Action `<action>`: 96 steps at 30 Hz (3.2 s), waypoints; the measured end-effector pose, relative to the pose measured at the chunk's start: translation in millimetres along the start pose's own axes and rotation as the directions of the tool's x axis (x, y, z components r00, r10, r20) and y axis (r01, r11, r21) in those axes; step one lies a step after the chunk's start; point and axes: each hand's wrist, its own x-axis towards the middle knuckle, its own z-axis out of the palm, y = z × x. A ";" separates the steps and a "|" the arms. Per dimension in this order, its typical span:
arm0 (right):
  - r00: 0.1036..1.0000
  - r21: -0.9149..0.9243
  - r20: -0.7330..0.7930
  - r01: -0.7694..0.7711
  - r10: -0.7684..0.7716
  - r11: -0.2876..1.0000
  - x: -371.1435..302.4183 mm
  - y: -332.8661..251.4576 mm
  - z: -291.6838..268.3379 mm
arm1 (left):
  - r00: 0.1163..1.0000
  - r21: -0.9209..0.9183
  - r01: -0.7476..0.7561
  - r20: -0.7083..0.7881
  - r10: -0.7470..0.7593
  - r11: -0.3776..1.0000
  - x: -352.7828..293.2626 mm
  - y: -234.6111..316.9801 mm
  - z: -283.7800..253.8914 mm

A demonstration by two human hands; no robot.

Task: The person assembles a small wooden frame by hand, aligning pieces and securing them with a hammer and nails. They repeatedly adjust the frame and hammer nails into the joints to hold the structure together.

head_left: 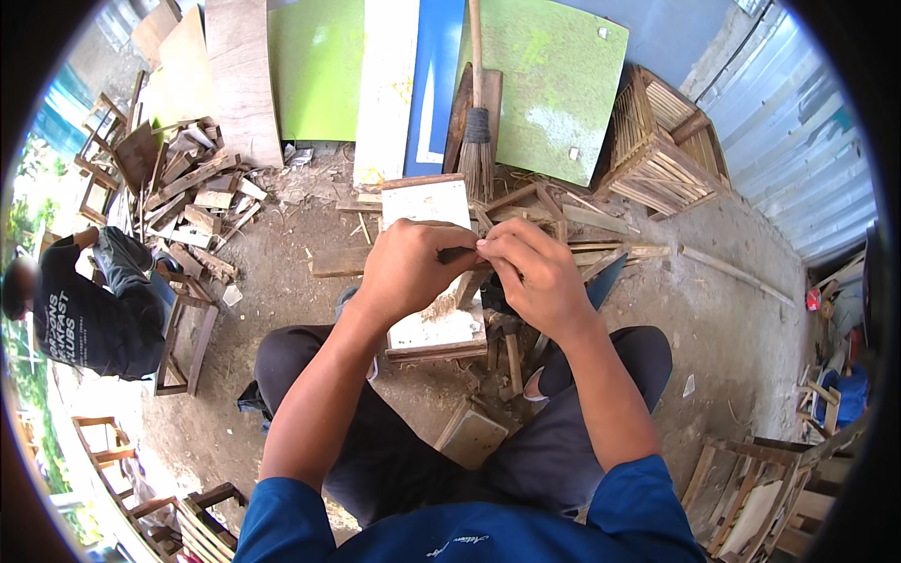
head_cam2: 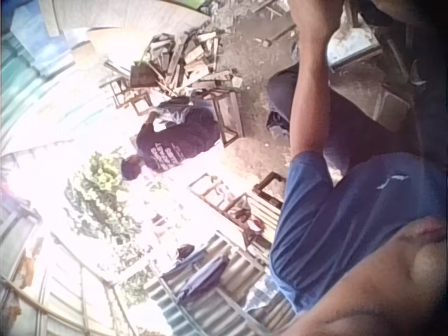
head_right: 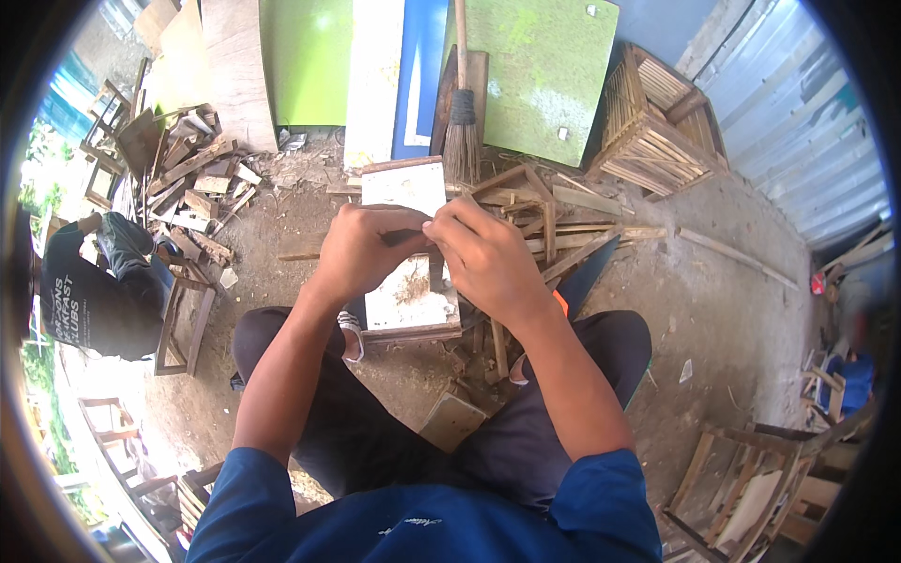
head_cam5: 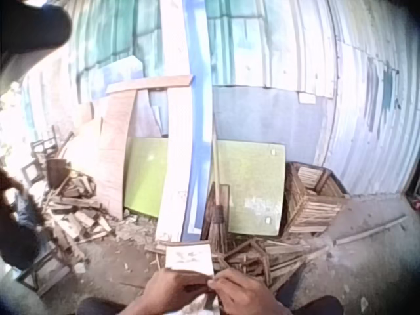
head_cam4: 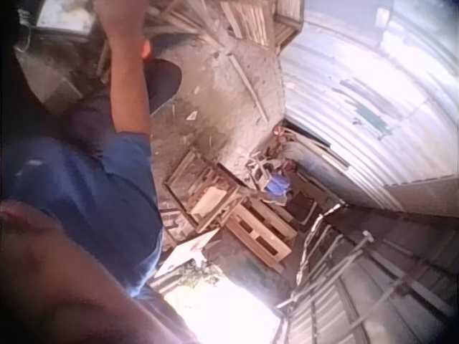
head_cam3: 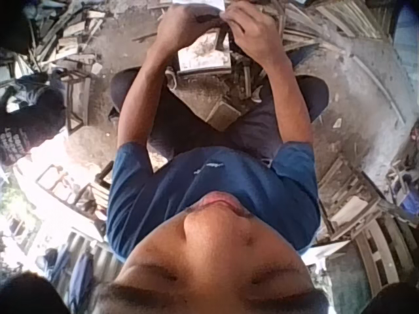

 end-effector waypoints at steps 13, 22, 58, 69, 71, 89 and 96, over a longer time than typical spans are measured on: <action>0.708 0.300 -0.251 -0.592 0.660 0.748 -70.7 96.5 12.6 | 0.995 -0.018 -0.096 -0.035 0.096 0.995 -4.4 -4.0 1.6; 0.155 -0.191 -0.034 -0.971 0.987 0.146 -319.1 189.2 122.5 | 0.989 0.044 -0.147 -0.023 0.148 0.988 -5.2 -1.6 2.0; 0.560 0.601 0.090 -0.690 0.824 0.403 -120.3 0.3 -29.4 | 0.965 0.115 -0.254 -0.039 0.260 0.960 -8.5 -3.9 3.8; 0.845 -0.002 0.303 -0.461 0.440 0.887 -11.2 -68.8 -95.3 | 0.961 0.098 -0.271 -0.028 0.274 0.958 -12.7 -3.0 1.6; 0.766 -0.052 0.354 -0.556 0.536 0.829 -5.8 -69.3 -94.9 | 0.961 0.092 -0.271 -0.019 0.274 0.958 -12.9 -2.7 1.0; 0.837 -0.038 0.229 -0.502 0.497 0.864 -8.9 -68.7 -100.4 | 0.954 0.060 -0.289 -0.065 0.293 0.955 -9.9 -5.2 8.7; 0.850 0.024 0.287 -0.467 0.441 0.884 -14.6 -63.5 -91.1 | 0.959 0.042 -0.283 0.005 0.283 0.958 -8.9 -3.4 1.4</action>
